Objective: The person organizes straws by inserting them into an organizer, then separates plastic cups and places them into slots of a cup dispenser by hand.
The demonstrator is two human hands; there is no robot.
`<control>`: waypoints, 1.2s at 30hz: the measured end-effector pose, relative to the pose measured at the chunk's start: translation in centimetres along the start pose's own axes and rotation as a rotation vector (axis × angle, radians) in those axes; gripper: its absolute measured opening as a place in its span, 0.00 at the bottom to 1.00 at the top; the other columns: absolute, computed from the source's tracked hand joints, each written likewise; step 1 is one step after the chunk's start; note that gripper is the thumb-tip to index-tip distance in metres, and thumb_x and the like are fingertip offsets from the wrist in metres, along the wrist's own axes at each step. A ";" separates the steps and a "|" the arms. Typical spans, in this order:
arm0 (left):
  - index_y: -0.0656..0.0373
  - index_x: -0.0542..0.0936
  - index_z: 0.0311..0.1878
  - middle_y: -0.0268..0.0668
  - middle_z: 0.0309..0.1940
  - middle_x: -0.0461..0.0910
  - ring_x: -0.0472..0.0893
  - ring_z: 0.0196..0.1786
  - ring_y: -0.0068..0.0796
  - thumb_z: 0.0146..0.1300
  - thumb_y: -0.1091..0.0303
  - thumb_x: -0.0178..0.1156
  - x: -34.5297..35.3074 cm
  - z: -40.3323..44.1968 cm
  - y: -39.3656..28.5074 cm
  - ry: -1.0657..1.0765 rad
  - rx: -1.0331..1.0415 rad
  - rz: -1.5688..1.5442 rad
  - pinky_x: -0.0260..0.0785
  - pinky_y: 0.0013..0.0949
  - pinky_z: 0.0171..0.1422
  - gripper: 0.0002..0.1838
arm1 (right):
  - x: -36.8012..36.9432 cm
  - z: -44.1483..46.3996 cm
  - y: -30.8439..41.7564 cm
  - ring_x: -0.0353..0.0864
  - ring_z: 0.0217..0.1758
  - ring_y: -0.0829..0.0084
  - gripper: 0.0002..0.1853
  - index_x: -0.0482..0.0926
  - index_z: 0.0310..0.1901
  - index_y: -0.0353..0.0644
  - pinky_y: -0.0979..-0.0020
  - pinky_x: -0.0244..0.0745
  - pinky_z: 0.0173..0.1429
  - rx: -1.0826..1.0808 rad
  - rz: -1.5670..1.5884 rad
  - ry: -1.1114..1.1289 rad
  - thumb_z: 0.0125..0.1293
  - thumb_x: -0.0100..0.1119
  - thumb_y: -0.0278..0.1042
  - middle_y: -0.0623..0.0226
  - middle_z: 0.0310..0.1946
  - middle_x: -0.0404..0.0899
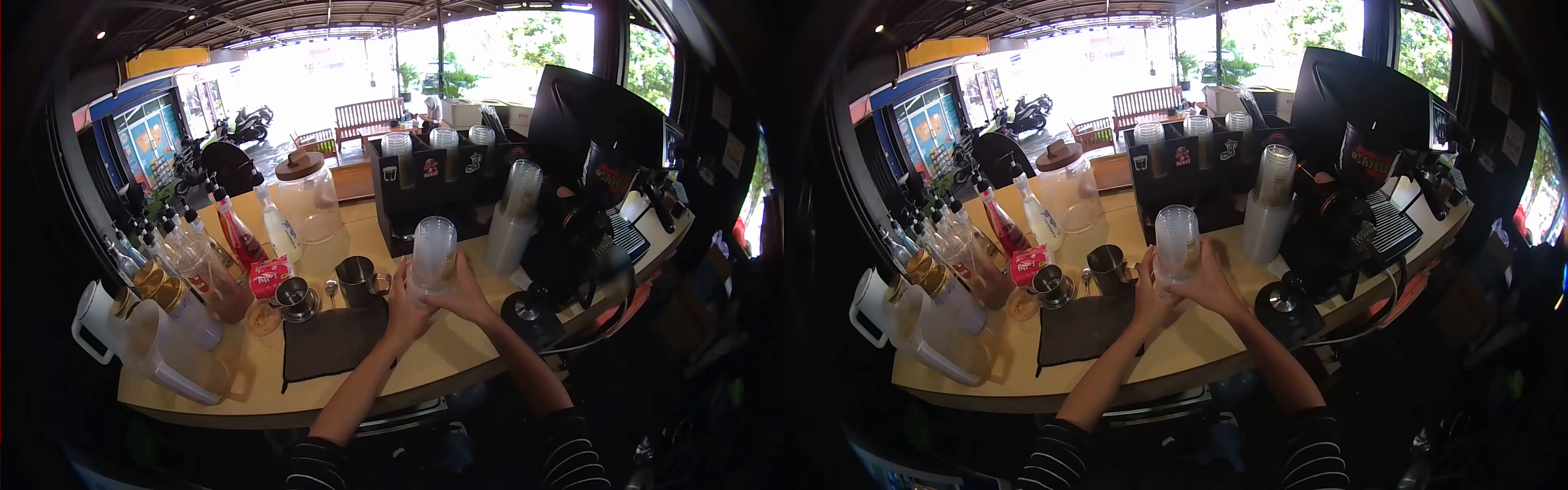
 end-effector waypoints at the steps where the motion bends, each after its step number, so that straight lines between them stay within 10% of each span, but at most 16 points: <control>1: 0.67 0.50 0.67 0.51 0.59 0.64 0.69 0.61 0.43 0.36 0.65 0.75 0.0 0.0 0.3 0.000 0.002 -0.002 0.62 0.39 0.63 0.56 | 0.1 0.0 -0.2 0.62 0.62 0.56 0.51 0.52 0.61 0.35 0.61 0.58 0.65 -0.006 0.017 0.000 0.35 0.74 0.37 0.50 0.54 0.63; 10: 0.63 0.51 0.67 0.49 0.62 0.62 0.67 0.63 0.40 0.36 0.63 0.76 -0.2 -0.2 -1.5 0.042 -0.043 0.002 0.61 0.40 0.66 0.56 | -0.7 0.4 1.0 0.63 0.62 0.59 0.51 0.52 0.61 0.34 0.62 0.58 0.65 -0.037 0.220 -0.040 0.37 0.74 0.35 0.52 0.56 0.61; 19: 0.62 0.50 0.68 0.44 0.66 0.54 0.55 0.69 0.40 0.50 0.55 0.67 -3.9 0.4 -4.8 -0.155 0.128 -0.402 0.46 0.46 0.71 0.48 | -4.0 1.2 9.8 0.57 0.65 0.58 0.51 0.54 0.64 0.40 0.62 0.55 0.66 -0.419 -0.226 -0.168 0.35 0.73 0.31 0.53 0.58 0.58; 26: 0.61 0.50 0.68 0.45 0.63 0.57 0.61 0.65 0.37 0.51 0.60 0.68 -11.6 0.1 -12.9 -0.163 0.383 -0.320 0.54 0.40 0.69 0.47 | -1.8 -0.9 15.1 0.57 0.65 0.51 0.48 0.55 0.66 0.47 0.56 0.54 0.67 -0.478 -0.422 0.046 0.41 0.69 0.30 0.52 0.62 0.54; 30: 0.62 0.55 0.66 0.40 0.54 0.67 0.69 0.57 0.30 0.53 0.65 0.67 -14.7 -1.3 -10.2 -0.191 0.176 -0.360 0.62 0.32 0.63 0.41 | -0.9 -1.5 15.2 0.61 0.65 0.56 0.42 0.56 0.65 0.41 0.60 0.59 0.66 -0.535 -0.137 -0.062 0.48 0.67 0.27 0.52 0.63 0.56; 33: 0.61 0.61 0.61 0.37 0.51 0.68 0.71 0.53 0.26 0.53 0.63 0.67 -16.2 -2.8 -8.2 -0.318 0.176 -0.311 0.64 0.29 0.58 0.35 | 3.1 -1.6 13.0 0.76 0.51 0.72 0.24 0.63 0.62 0.35 0.72 0.69 0.57 -0.188 0.763 0.277 0.65 0.54 0.29 0.60 0.47 0.77; 36: 0.61 0.63 0.59 0.37 0.50 0.69 0.71 0.53 0.26 0.53 0.64 0.68 -16.7 -4.1 -7.7 -0.278 0.149 -0.253 0.64 0.28 0.58 0.33 | 6.0 -1.6 12.3 0.79 0.46 0.73 0.19 0.68 0.58 0.34 0.75 0.71 0.52 -0.087 0.807 0.290 0.69 0.48 0.33 0.61 0.42 0.79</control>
Point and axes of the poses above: each hand's wrist, its own z-axis towards the middle knuckle, its own x-axis out of the palm, y = z × x, the point moved 5 cm from there along z, towards the middle knuckle
